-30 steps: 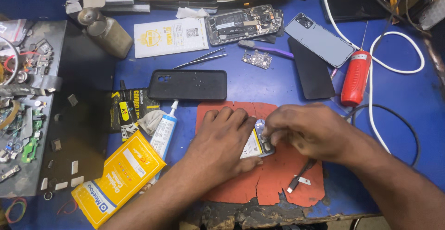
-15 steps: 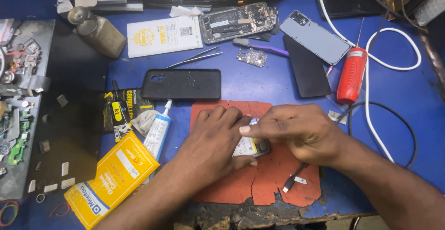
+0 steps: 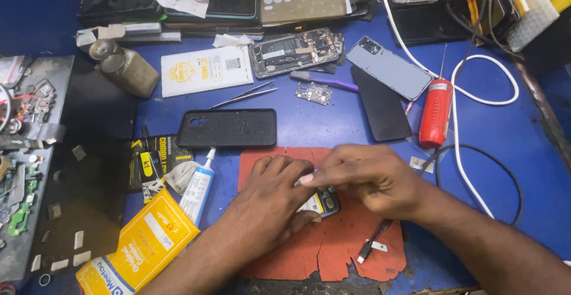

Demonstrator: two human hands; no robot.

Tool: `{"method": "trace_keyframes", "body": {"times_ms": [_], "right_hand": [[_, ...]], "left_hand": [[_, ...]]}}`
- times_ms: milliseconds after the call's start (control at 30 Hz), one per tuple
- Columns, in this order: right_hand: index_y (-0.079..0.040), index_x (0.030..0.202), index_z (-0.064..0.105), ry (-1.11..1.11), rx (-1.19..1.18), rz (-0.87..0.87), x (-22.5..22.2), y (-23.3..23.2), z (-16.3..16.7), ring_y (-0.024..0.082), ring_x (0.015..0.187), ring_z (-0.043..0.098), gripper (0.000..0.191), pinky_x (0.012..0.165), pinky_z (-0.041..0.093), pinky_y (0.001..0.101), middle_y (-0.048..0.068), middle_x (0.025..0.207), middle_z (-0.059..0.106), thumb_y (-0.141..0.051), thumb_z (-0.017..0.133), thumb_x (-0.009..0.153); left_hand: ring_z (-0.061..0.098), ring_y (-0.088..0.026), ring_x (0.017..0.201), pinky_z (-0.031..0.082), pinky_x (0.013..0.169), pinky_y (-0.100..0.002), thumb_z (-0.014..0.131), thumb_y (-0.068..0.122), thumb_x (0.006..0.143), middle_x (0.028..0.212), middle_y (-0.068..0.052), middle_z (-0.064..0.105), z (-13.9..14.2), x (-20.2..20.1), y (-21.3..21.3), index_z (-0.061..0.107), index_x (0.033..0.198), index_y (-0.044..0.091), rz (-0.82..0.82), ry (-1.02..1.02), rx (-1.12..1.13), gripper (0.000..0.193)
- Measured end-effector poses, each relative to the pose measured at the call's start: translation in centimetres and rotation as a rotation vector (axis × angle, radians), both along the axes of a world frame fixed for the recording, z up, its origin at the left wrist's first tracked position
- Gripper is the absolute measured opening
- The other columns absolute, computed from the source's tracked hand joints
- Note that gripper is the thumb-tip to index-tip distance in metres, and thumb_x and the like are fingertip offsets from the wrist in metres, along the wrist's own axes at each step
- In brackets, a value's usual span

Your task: The person uses a small screwdriver to remove screws from the back of a disassembled smartphone. They then use their fingers to lift and remove a black metal shield covering the camera module.

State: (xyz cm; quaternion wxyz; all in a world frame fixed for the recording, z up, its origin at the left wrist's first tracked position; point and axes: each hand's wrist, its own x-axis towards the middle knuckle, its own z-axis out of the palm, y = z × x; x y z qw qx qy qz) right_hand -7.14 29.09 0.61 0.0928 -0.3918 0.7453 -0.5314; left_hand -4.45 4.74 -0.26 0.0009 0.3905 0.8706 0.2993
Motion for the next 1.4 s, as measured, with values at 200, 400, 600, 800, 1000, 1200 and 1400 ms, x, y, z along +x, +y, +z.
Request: {"method": "trace_keyframes", "body": {"times_ms": [200, 400, 600, 800, 1000, 1200, 1400], "right_hand": [[-0.012, 0.127, 0.074, -0.104, -0.068, 0.08, -0.07, -0.04, 0.34, 0.014, 0.085, 0.066, 0.082, 0.074, 0.054, 0.0257, 0.005, 0.1, 0.067, 0.02, 0.049, 0.056], [-0.014, 0.126, 0.075, 0.038, 0.008, 0.033, -0.08, 0.09, 0.42, 0.015, 0.084, 0.067, 0.08, 0.068, 0.052, 0.0253, 0.004, 0.098, 0.068, 0.023, 0.05, 0.059], [-0.013, 0.127, 0.074, -0.05, -0.035, 0.096, -0.24, 0.05, 0.46, 0.016, 0.084, 0.068, 0.071, 0.073, 0.058, 0.0265, 0.005, 0.101, 0.065, 0.026, 0.055, 0.071], [-0.012, 0.129, 0.073, -0.101, -0.038, 0.105, -0.11, 0.01, 0.43, 0.014, 0.083, 0.066, 0.061, 0.074, 0.057, 0.0265, 0.005, 0.103, 0.062, 0.023, 0.064, 0.08], [-0.015, 0.133, 0.071, -0.058, 0.034, 0.113, -0.32, 0.33, 0.45, 0.016, 0.083, 0.068, 0.071, 0.073, 0.058, 0.0274, 0.006, 0.107, 0.064, 0.023, 0.061, 0.074], [-0.015, 0.135, 0.068, 0.046, 0.06, 0.119, -0.39, -0.04, 0.58, 0.018, 0.089, 0.07, 0.076, 0.074, 0.058, 0.0276, 0.008, 0.109, 0.066, 0.023, 0.06, 0.069], [-0.012, 0.13, 0.07, 0.072, 0.064, 0.017, -0.12, 0.22, 0.9, 0.014, 0.085, 0.072, 0.069, 0.076, 0.061, 0.0274, 0.005, 0.104, 0.071, 0.021, 0.063, 0.07]], "left_hand": [[0.051, -0.037, 0.117, 0.037, 0.1, -0.051, 0.08, 0.03, 0.079, 0.124, -0.015, 0.059, 0.08, -0.12, 0.01, 0.069, 0.115, 0.003, -0.001, 0.005, 0.024, 0.046], [0.052, -0.036, 0.119, 0.037, 0.102, -0.05, 0.081, 0.025, 0.078, 0.126, -0.013, 0.059, -0.05, -0.23, 0.08, 0.067, 0.116, 0.004, 0.015, -0.033, 0.038, 0.046], [0.052, -0.036, 0.118, 0.037, 0.102, -0.05, 0.082, 0.023, 0.076, 0.125, -0.014, 0.059, -0.37, -0.26, 0.11, 0.065, 0.118, 0.004, 0.023, -0.039, 0.055, 0.049], [0.052, -0.036, 0.117, 0.038, 0.101, -0.05, 0.082, 0.022, 0.077, 0.125, -0.014, 0.059, -0.47, -0.16, -0.01, 0.064, 0.119, 0.003, 0.026, -0.052, 0.041, 0.05], [0.052, -0.036, 0.117, 0.038, 0.1, -0.05, 0.082, 0.023, 0.077, 0.124, -0.014, 0.059, -0.58, -0.15, 0.06, 0.064, 0.119, 0.003, 0.026, -0.046, 0.027, 0.05], [0.052, -0.036, 0.117, 0.038, 0.101, -0.05, 0.081, 0.023, 0.078, 0.125, -0.014, 0.059, -0.61, -0.25, 0.1, 0.065, 0.12, 0.004, 0.019, -0.02, 0.03, 0.049], [0.053, -0.034, 0.116, 0.038, 0.102, -0.05, 0.079, 0.022, 0.078, 0.123, -0.012, 0.06, -0.52, -0.15, 0.0, 0.07, 0.116, 0.008, -0.001, 0.004, 0.012, 0.041]]}}
